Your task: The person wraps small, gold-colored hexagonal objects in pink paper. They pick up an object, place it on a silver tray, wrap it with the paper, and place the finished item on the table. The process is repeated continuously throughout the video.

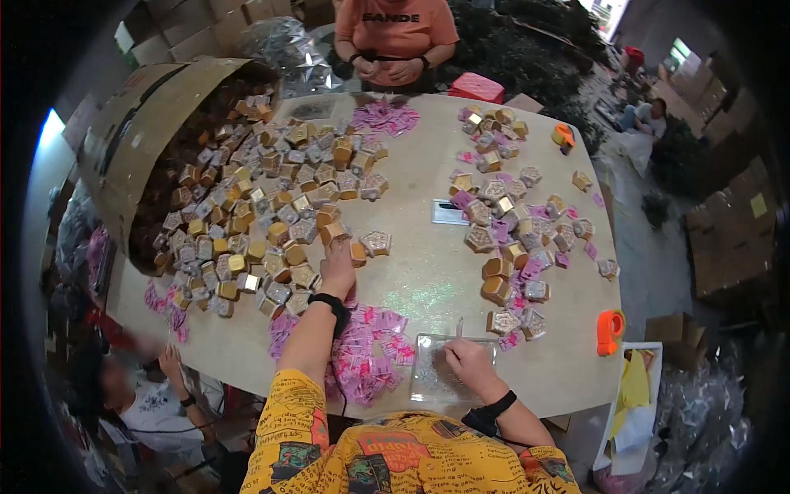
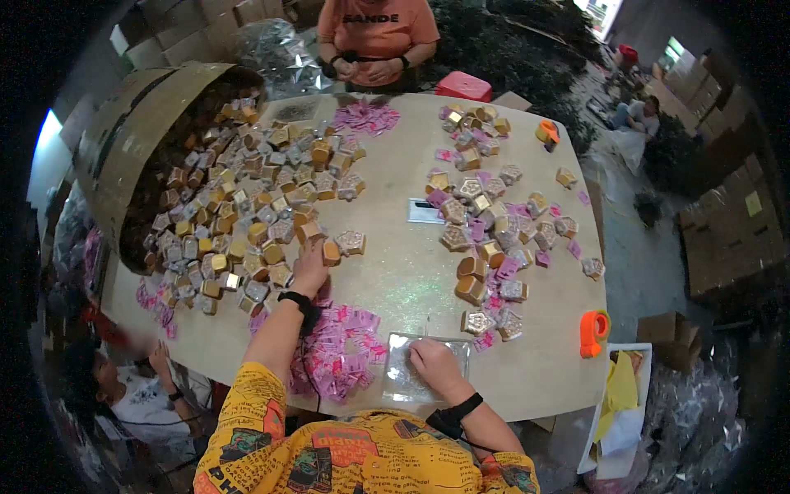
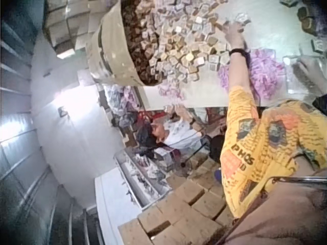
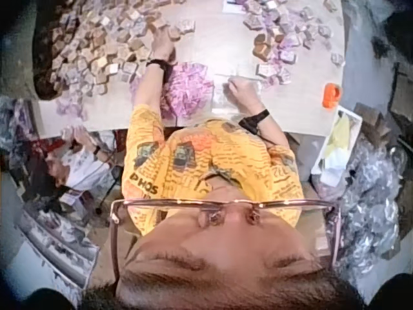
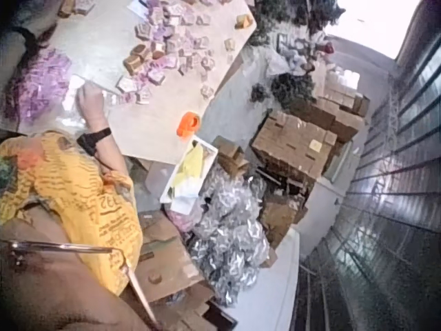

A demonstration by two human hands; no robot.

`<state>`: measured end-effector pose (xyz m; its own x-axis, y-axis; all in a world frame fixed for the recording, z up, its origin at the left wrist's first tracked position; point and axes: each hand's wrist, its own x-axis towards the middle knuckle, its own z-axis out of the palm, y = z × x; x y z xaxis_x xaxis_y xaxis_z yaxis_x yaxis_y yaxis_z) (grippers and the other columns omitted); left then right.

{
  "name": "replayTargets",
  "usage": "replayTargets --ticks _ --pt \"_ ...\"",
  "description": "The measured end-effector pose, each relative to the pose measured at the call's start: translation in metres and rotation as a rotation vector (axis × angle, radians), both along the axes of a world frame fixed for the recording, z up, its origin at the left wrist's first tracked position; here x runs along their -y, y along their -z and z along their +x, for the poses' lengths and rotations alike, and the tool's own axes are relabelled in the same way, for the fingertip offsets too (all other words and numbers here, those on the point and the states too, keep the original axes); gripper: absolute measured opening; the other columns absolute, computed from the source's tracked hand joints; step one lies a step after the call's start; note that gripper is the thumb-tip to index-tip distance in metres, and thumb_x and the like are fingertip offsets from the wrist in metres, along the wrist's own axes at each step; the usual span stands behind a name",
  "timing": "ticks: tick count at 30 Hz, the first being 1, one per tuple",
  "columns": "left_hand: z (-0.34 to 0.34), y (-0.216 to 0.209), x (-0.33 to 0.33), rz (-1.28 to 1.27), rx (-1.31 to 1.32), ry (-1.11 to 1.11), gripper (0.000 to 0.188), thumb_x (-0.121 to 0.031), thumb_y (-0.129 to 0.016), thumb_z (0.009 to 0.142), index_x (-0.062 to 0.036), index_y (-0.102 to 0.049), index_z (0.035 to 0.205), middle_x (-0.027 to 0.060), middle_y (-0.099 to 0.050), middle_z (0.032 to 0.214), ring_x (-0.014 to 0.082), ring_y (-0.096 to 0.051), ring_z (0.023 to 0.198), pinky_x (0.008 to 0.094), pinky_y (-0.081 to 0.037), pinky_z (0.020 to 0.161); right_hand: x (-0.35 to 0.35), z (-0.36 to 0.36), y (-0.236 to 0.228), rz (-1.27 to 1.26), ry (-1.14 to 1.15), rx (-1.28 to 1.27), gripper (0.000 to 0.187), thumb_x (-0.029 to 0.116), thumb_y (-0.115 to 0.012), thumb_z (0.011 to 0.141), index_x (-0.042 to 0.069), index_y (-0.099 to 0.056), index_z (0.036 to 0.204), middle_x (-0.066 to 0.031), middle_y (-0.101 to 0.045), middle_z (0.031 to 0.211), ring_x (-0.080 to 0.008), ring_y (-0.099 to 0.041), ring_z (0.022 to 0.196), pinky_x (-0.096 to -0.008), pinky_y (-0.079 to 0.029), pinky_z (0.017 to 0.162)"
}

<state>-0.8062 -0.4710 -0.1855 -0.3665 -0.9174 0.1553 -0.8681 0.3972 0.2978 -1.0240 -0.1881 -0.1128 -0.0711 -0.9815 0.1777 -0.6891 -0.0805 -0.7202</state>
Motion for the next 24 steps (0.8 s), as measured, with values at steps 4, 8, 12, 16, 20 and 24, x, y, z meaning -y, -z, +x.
replayTargets --ticks 4,8,12,16,20,24 --pt "0.000 -0.008 -0.004 0.038 0.151 -0.008 0.029 -0.006 -0.052 0.078 -0.0045 -0.050 0.106 0.0152 -0.055 0.104 0.0318 -0.052 0.101 0.0456 -0.046 0.074 0.007 -0.004 -0.006 -0.003 0.053 0.080 0.010 0.008 -0.058 0.079 0.000 -0.063 0.085 -0.0151 -0.061 0.074 -0.0284 -0.060 0.063 -0.0337 -0.047 0.057" --pt "-0.004 -0.032 -0.020 0.047 -0.209 -0.088 0.035 -0.013 -0.065 0.068 -0.0011 -0.051 0.098 0.0157 -0.059 0.095 0.0319 -0.057 0.090 0.0423 -0.048 0.073 0.020 -0.007 -0.018 0.074 0.138 0.232 0.011 0.007 -0.058 0.079 -0.002 -0.062 0.081 -0.0176 -0.060 0.074 -0.0325 -0.059 0.067 -0.0371 -0.047 0.061" --pt "-0.016 -0.056 -0.048 0.823 -0.980 -0.174 0.026 -0.016 -0.062 0.078 0.0025 -0.057 0.095 0.0111 -0.065 0.082 0.0232 -0.064 0.072 0.0298 -0.051 0.063 0.041 -0.008 -0.027 0.001 0.131 0.263 0.010 0.006 -0.058 0.078 -0.003 -0.062 0.082 -0.0169 -0.060 0.073 -0.0320 -0.059 0.067 -0.0372 -0.047 0.062" --pt "-0.042 -0.069 -0.094 1.389 -1.721 -0.259 0.029 -0.017 -0.052 0.088 0.0047 -0.052 0.107 0.0164 -0.062 0.100 0.0245 -0.063 0.090 0.0362 -0.055 0.076 0.059 -0.005 -0.041 -0.184 0.055 0.102 0.008 0.006 -0.058 0.077 -0.001 -0.061 0.080 -0.0161 -0.060 0.074 -0.0318 -0.059 0.068 -0.0382 -0.048 0.063" --pt "-0.055 -0.086 -0.123 1.483 -1.763 -0.374 0.035 -0.017 -0.054 0.087 0.0055 -0.048 0.113 0.0189 -0.059 0.107 0.0303 -0.061 0.098 0.0397 -0.052 0.086 0.059 -0.007 -0.044 -0.261 0.047 0.016 0.007 0.007 -0.058 0.076 0.000 -0.060 0.079 -0.0154 -0.059 0.072 -0.0315 -0.059 0.067 -0.0381 -0.048 0.062" --pt "-0.058 -0.081 -0.135 1.545 -1.793 -0.409 0.037 -0.017 -0.056 0.086 0.0055 -0.047 0.114 0.0203 -0.058 0.108 0.0312 -0.060 0.098 0.0402 -0.051 0.088 0.053 -0.011 -0.049 -0.247 0.040 -0.001 0.007 0.005 -0.060 0.077 0.000 -0.061 0.081 -0.0158 -0.060 0.073 -0.0317 -0.060 0.068 -0.0381 -0.048 0.061"
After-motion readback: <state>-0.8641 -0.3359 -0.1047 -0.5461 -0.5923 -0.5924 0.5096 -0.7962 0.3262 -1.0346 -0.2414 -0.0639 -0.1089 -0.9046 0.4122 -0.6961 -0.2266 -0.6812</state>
